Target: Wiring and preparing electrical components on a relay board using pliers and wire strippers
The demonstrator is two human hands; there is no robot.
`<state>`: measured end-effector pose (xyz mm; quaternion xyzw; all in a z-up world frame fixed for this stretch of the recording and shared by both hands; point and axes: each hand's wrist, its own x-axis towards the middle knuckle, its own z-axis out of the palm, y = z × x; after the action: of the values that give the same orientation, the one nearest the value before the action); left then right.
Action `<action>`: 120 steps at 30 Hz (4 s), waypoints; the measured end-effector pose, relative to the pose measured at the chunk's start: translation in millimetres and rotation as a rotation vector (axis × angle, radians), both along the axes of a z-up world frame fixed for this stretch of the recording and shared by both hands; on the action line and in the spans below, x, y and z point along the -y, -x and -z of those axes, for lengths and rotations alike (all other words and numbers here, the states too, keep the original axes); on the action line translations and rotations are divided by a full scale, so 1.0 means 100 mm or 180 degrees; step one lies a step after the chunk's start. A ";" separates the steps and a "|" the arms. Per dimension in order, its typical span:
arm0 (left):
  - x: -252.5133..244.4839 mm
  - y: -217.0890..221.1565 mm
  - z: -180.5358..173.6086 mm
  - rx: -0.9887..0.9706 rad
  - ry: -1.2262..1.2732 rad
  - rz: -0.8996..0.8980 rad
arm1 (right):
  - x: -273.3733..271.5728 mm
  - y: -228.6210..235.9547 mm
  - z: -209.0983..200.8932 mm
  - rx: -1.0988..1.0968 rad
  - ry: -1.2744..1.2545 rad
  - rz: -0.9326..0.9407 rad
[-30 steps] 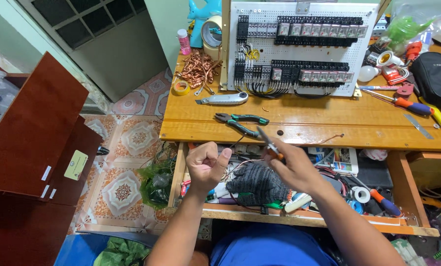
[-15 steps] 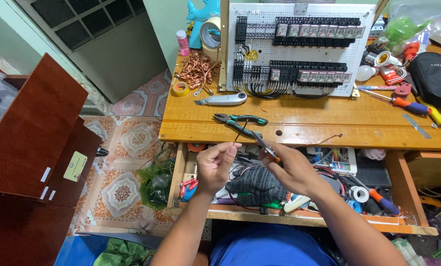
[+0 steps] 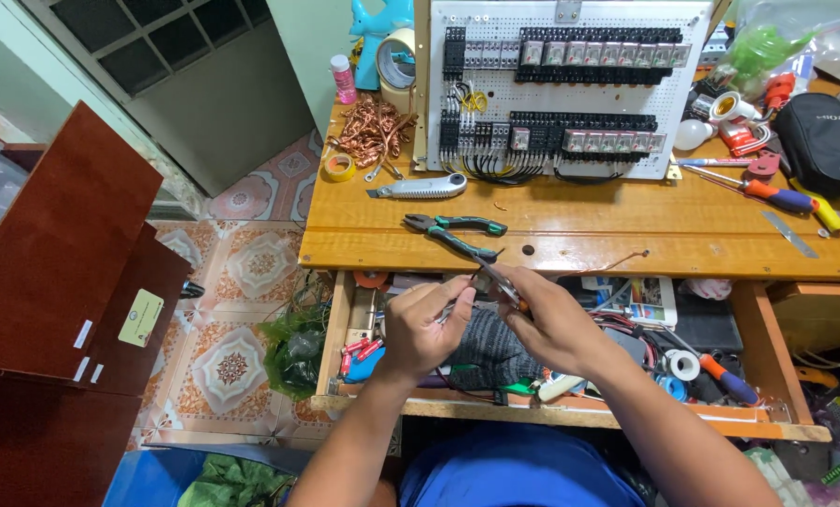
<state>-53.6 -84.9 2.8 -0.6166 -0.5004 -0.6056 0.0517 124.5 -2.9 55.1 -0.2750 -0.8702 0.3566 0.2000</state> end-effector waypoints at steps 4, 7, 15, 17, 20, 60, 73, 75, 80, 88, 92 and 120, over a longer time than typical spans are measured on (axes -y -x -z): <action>-0.01 0.03 -0.05 0.0081 0.0172 0.0082 | -0.02 0.00 -0.04 0.0034 -0.0025 0.0026; -0.04 0.08 -0.08 0.0084 0.0242 0.0096 | -0.10 -0.03 0.06 -0.0007 0.0005 -0.0050; -0.23 0.26 -0.08 0.0365 0.0554 0.0290 | -0.60 -0.58 0.25 0.0496 -0.0659 0.0153; -0.30 0.33 -0.08 0.0269 0.0600 0.0280 | -0.87 -0.78 0.19 0.0747 -0.1182 0.0435; -0.40 0.45 0.03 0.0039 0.0909 0.0309 | -1.41 -1.03 0.29 0.1536 -0.1442 0.1003; -1.23 0.56 0.47 -0.1005 0.1482 0.0367 | -2.04 2.34 1.14 0.1126 -0.2211 -0.0975; -1.54 0.00 0.82 -0.1586 0.1427 0.0301 | -1.75 0.09 -0.32 -0.0042 -0.1289 -0.0764; -1.66 -0.05 0.92 -0.1672 0.1627 0.0743 | -1.76 -0.29 -0.18 -0.0113 -0.1278 -0.0837; -1.85 -0.19 0.99 -0.1682 0.1721 0.0649 | -1.73 -0.89 0.22 0.0818 -0.1254 -0.0463; -1.77 -0.19 0.88 -0.1433 0.1552 0.0682 | -1.68 -0.83 0.39 0.1384 -0.1777 -0.0590; -1.73 -0.20 0.77 -0.1484 0.1372 0.0746 | -1.68 -0.68 0.34 0.1576 -0.1813 -0.0602; -1.67 -0.22 0.70 -0.1661 0.1240 0.0666 | -1.63 -0.57 0.20 0.1936 -0.1639 -0.0657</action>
<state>-31.9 82.5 -66.9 -0.7971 -0.5106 -0.3224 -0.0031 181.7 159.6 34.9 -0.2202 -0.9734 0.0479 -0.0408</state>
